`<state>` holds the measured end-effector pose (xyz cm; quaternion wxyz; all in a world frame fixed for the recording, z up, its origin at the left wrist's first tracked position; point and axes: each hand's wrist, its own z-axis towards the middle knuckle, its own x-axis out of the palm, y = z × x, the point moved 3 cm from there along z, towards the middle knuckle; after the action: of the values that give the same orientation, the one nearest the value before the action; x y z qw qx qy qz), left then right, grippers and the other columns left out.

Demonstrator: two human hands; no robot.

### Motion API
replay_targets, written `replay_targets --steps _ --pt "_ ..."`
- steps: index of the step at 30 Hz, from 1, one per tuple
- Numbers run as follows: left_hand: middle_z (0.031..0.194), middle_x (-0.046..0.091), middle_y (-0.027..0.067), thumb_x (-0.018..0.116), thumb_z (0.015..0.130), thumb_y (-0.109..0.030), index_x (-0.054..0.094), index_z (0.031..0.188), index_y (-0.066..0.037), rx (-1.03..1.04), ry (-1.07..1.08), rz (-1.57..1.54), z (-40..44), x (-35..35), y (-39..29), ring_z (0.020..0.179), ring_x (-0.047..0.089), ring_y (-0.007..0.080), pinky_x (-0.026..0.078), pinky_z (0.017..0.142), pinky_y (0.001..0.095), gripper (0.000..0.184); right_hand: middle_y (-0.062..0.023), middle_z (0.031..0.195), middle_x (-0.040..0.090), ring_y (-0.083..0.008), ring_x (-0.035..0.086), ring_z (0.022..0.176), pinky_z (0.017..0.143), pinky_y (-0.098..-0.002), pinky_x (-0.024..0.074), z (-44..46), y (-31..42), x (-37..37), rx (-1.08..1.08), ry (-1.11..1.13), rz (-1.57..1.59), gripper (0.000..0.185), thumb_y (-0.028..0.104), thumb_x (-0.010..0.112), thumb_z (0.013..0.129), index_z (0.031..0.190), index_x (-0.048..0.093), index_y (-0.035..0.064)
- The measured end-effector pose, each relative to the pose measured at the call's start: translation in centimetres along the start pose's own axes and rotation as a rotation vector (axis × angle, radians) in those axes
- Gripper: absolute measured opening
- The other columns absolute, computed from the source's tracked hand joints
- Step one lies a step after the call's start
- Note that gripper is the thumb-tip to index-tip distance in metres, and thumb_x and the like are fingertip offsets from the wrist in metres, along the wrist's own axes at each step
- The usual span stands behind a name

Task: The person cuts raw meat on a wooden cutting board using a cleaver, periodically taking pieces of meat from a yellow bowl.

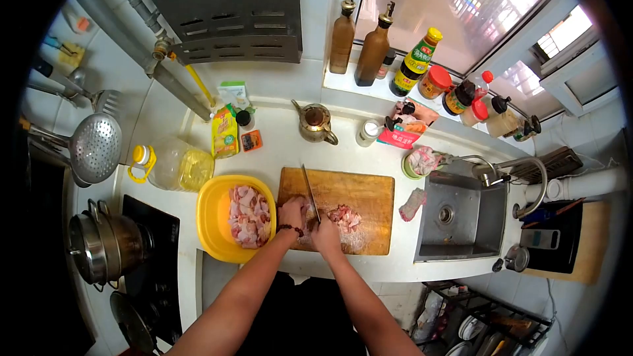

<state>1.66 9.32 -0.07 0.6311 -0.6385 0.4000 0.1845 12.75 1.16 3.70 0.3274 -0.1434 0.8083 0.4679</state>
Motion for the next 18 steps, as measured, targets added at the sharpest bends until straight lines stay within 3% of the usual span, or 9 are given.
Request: replay_targets --steps 2,8,16,18 --pt "0.096 0.068 0.0194 0.065 0.089 -0.007 0.069 0.096 -0.004 -0.013 0.017 0.012 0.0 -0.5 -0.4 0.088 0.066 0.0409 0.052 0.077 0.0498 0.009 -0.0348 0.085 0.066 -0.0526 0.065 0.085 0.077 -0.0577 0.0522 -1.5 -0.7 -0.1 -0.033 -0.017 0.117 0.031 0.009 0.054 0.089 0.116 0.064 -0.0021" --pt "0.097 0.067 0.0192 0.066 0.087 -0.009 0.067 0.094 -0.004 -0.067 0.049 -0.040 -0.1 0.7 0.8 0.093 0.065 0.0411 0.047 0.080 0.0532 0.008 -0.0351 0.088 0.065 -0.0524 0.065 0.086 0.078 -0.0583 0.0522 1.3 -0.1 1.0 -0.031 0.017 0.045 0.038 0.007 0.054 0.088 0.125 0.061 -0.0010" --pt "0.097 0.067 0.0203 0.065 0.087 -0.008 0.069 0.099 -0.004 -0.053 0.023 -0.025 -0.2 0.6 0.5 0.094 0.064 0.0417 0.047 0.080 0.0525 0.013 -0.0348 0.091 0.066 -0.0526 0.064 0.088 0.079 -0.0562 0.0525 -2.1 -2.3 1.0 -0.136 -0.079 0.056 0.037 0.007 0.056 0.089 0.123 0.061 -0.0036" --pt "0.097 0.067 0.0199 0.065 0.088 -0.008 0.069 0.099 -0.005 -0.079 0.067 -0.049 -0.2 0.8 0.7 0.094 0.064 0.0418 0.046 0.081 0.0525 0.012 -0.0347 0.094 0.066 -0.0521 0.065 0.090 0.081 -0.0563 0.0521 -0.2 -1.0 0.5 -0.061 0.006 0.027 0.036 0.007 0.056 0.089 0.123 0.061 -0.0038"
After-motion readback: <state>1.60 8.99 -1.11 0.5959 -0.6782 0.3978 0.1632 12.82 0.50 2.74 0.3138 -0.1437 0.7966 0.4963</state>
